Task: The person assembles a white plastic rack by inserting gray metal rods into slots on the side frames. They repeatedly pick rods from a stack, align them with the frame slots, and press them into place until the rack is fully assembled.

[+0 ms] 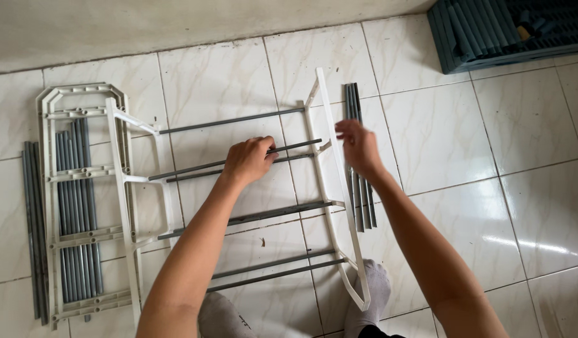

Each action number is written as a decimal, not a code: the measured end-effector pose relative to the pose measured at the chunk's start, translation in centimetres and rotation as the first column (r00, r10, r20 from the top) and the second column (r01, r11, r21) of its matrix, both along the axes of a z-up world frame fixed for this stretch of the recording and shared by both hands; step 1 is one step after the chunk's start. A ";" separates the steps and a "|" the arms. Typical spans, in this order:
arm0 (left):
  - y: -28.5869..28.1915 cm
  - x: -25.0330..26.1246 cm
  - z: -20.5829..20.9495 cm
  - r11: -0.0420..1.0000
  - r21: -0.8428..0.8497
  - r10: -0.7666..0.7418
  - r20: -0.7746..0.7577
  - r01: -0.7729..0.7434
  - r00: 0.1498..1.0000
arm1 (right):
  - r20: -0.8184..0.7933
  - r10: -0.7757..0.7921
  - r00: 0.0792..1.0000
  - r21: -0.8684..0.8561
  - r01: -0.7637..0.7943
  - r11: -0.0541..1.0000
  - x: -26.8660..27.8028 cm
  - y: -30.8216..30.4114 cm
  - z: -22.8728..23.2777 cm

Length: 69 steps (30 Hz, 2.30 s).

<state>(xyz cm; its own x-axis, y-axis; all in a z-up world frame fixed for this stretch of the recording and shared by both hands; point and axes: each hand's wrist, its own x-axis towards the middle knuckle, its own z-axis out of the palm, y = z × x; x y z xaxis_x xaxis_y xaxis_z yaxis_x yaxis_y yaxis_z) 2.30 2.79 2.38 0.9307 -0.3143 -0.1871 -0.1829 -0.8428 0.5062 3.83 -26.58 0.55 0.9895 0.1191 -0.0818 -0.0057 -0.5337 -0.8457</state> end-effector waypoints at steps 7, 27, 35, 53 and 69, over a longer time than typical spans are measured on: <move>3.4 0.1 4.6 0.981 0.164 -0.110 0.033 0.104 0.993 | 0.408 0.008 0.913 -0.188 0.075 0.979 2.5 3.6 9.1; 19.5 -9.8 8.2 0.839 0.212 0.350 0.495 -0.501 0.795 | 0.024 0.692 0.722 -0.442 -0.613 0.655 -0.6 28.4 9.2; 17.6 -9.9 3.6 0.687 0.085 0.697 0.206 -0.722 0.687 | -0.108 0.693 0.712 -0.454 -0.656 0.603 -3.3 32.7 3.5; 18.1 -11.0 3.9 0.754 0.071 0.570 0.425 -0.653 0.703 | 0.149 0.676 0.722 -0.246 -0.635 0.732 -1.8 33.1 0.9; 17.0 -10.6 4.5 0.694 0.041 0.663 0.353 -0.718 0.661 | -0.277 0.743 0.609 -0.184 -0.793 0.581 2.3 34.3 0.3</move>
<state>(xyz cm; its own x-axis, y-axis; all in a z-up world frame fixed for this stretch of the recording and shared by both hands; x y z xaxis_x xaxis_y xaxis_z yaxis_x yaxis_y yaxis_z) -8.30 19.80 6.90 0.8815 0.4508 0.1403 0.3744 -0.8485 0.3740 6.14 7.70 0.84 0.5065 0.7772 -0.3734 0.3992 -0.5952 -0.6974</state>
